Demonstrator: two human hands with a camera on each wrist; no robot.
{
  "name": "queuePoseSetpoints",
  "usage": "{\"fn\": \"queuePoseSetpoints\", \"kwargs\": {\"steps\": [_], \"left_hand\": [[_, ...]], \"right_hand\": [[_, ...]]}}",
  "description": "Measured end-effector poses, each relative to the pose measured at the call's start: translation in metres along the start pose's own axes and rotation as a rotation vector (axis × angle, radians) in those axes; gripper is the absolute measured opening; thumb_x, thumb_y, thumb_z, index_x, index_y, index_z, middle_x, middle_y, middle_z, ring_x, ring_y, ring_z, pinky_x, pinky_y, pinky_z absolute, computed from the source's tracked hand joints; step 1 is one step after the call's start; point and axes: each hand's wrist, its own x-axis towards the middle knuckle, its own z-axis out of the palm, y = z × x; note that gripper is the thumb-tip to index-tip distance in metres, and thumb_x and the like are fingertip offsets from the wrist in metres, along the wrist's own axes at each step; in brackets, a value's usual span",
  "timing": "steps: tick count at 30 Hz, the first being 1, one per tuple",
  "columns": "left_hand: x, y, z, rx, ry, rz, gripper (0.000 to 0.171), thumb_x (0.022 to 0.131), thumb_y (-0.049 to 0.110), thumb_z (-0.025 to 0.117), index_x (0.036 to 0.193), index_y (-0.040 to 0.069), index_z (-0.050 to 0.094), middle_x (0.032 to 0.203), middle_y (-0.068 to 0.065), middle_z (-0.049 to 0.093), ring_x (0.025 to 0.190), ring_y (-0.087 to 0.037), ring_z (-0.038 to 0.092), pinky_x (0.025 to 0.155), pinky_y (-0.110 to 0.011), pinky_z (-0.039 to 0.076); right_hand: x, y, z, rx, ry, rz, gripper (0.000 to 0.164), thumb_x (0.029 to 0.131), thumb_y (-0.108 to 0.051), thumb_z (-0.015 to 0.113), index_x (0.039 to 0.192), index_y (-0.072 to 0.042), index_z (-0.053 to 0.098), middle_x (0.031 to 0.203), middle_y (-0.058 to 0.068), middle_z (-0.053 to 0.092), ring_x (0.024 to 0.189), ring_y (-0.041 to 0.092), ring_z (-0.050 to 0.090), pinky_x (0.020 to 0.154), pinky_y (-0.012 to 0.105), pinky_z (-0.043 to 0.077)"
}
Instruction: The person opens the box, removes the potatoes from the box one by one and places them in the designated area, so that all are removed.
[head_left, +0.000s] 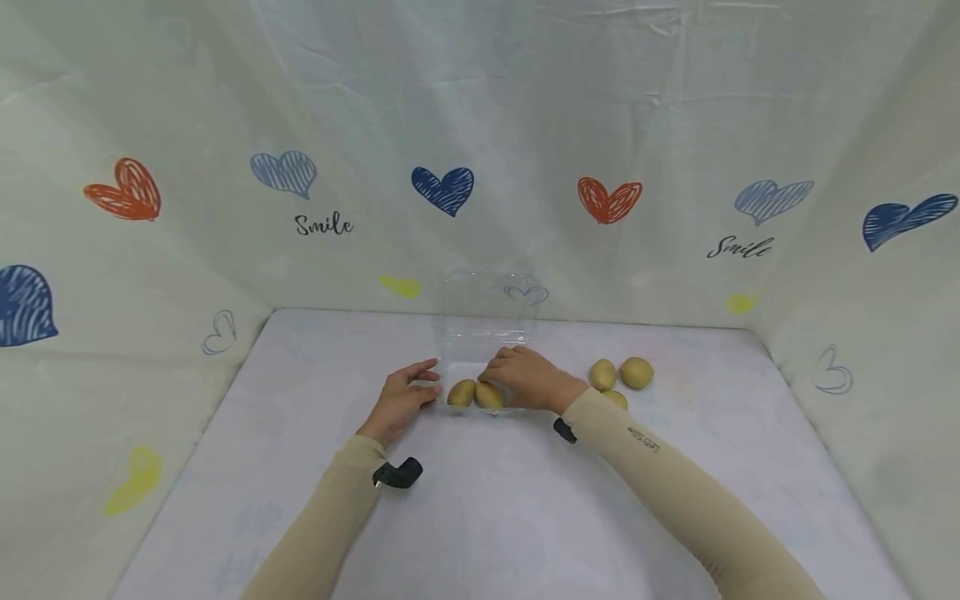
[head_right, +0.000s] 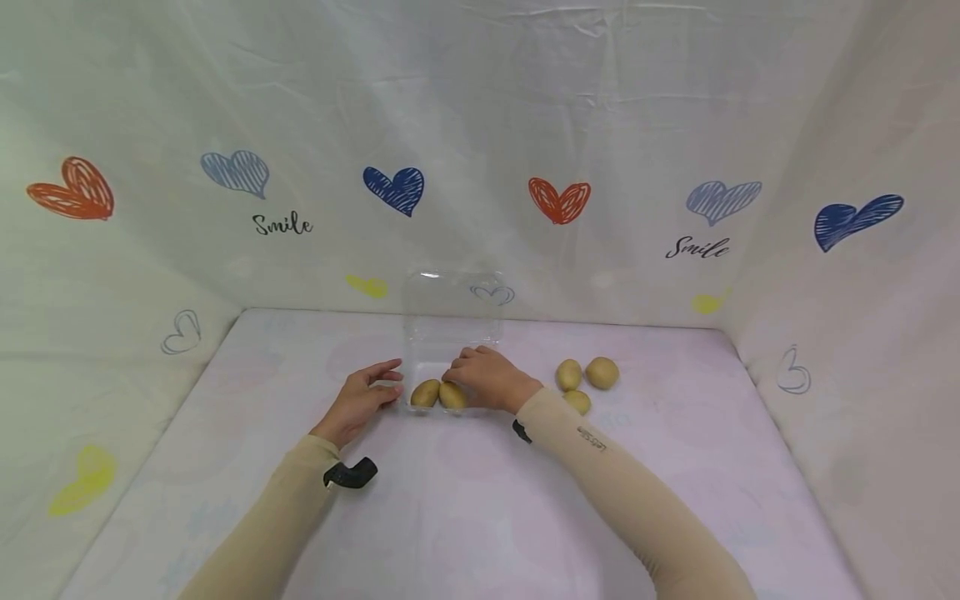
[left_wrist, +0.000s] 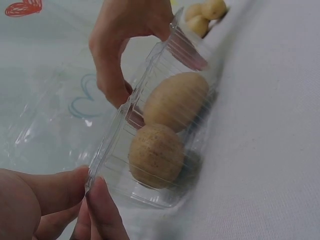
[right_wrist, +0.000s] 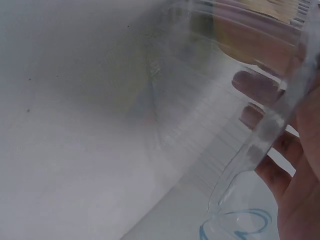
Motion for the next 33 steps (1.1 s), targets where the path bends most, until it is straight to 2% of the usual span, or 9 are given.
{"fn": "queuePoseSetpoints", "kwargs": {"steps": [14, 22, 29, 33], "left_hand": [[0.000, 0.001, 0.001, 0.000, 0.013, -0.001, 0.057, 0.097, -0.008, 0.066, 0.152, -0.003, 0.053, 0.128, -0.022, 0.060, 0.078, -0.007, 0.062, 0.074, -0.019, 0.053], [-0.001, 0.002, 0.001, -0.003, 0.015, -0.009, 0.056, 0.098, -0.009, 0.066, 0.152, -0.003, 0.053, 0.128, -0.021, 0.060, 0.079, -0.007, 0.061, 0.074, -0.019, 0.053], [-0.003, 0.004, 0.003, 0.027, 0.019, -0.033, 0.056, 0.100, -0.005, 0.066, 0.154, 0.000, 0.052, 0.133, -0.021, 0.059, 0.087, -0.011, 0.063, 0.080, -0.023, 0.055], [-0.004, 0.005, 0.003, 0.035, 0.026, -0.035, 0.056, 0.100, -0.006, 0.066, 0.153, 0.001, 0.053, 0.133, -0.021, 0.059, 0.088, -0.013, 0.063, 0.080, -0.023, 0.055]], "right_hand": [[0.007, -0.002, 0.000, -0.025, 0.006, -0.056, 0.034, 0.091, -0.020, 0.086, 0.122, -0.014, 0.075, 0.117, -0.002, 0.077, 0.115, 0.021, 0.064, 0.107, 0.040, 0.051], [0.009, 0.001, 0.002, -0.035, -0.012, -0.069, 0.039, 0.089, -0.021, 0.087, 0.125, -0.013, 0.074, 0.119, -0.001, 0.076, 0.118, 0.021, 0.063, 0.109, 0.040, 0.050], [0.005, 0.008, 0.001, -0.086, 0.031, -0.053, 0.042, 0.086, -0.026, 0.088, 0.123, -0.012, 0.075, 0.117, 0.002, 0.075, 0.117, 0.022, 0.064, 0.106, 0.043, 0.051], [0.000, 0.011, -0.007, -0.086, 0.044, -0.027, 0.047, 0.085, -0.028, 0.089, 0.126, -0.011, 0.073, 0.120, 0.003, 0.074, 0.119, 0.024, 0.063, 0.110, 0.045, 0.048]]}}
